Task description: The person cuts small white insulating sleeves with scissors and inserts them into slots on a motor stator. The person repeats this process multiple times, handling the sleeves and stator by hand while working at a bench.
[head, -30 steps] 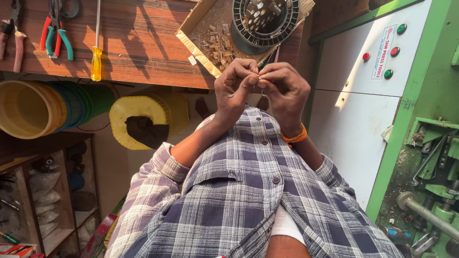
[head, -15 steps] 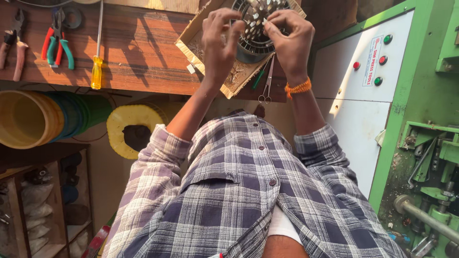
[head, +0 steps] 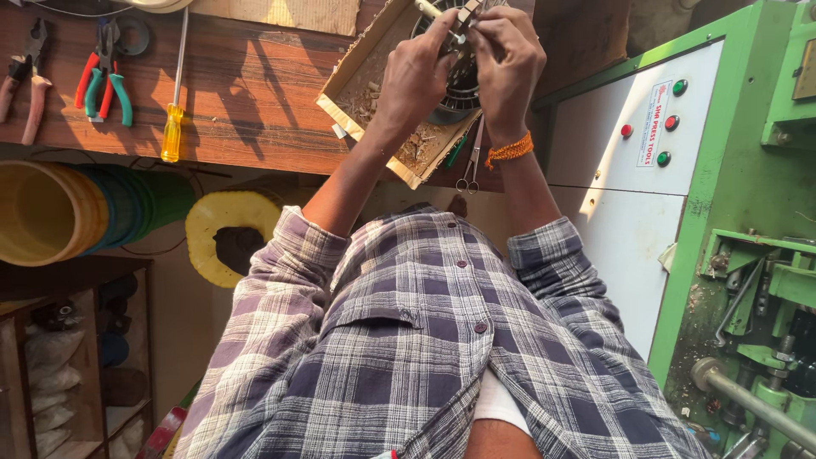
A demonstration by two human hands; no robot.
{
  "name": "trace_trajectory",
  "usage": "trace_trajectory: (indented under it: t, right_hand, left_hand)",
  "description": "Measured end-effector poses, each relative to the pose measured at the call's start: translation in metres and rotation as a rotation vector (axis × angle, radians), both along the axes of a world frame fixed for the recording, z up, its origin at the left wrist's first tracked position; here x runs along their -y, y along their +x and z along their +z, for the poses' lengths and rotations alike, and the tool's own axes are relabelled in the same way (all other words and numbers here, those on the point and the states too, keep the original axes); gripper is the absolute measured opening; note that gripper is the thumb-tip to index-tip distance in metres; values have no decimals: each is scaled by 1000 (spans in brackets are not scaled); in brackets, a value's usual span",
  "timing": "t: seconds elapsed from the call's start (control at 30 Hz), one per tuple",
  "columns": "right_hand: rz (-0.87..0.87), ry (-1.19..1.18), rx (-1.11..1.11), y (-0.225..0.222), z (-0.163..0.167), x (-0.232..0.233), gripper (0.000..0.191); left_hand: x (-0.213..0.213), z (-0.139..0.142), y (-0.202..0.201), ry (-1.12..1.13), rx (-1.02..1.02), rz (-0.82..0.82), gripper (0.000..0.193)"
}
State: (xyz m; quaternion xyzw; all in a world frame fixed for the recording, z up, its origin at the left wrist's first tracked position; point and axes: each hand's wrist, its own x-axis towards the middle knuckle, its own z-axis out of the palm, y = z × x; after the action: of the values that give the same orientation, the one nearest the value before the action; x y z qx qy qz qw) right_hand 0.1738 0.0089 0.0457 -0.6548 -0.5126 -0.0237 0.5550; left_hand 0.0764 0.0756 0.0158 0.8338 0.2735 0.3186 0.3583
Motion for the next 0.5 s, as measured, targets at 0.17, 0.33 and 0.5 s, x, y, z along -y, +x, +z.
trace_trajectory:
  t: [0.17,0.33,0.5]
  right_hand:
    - [31,17,-268,-2,-8,9,21]
    - [-102,5,-229,-2,-19,6,13]
    - [-141,8,-157,-2,-21,6,11]
  left_hand:
    - [-8,6,-5,29,57,-127,67]
    - [-8,6,-10,-24,87,-170,68]
    - [-6,5,-9,-122,103,-170,70]
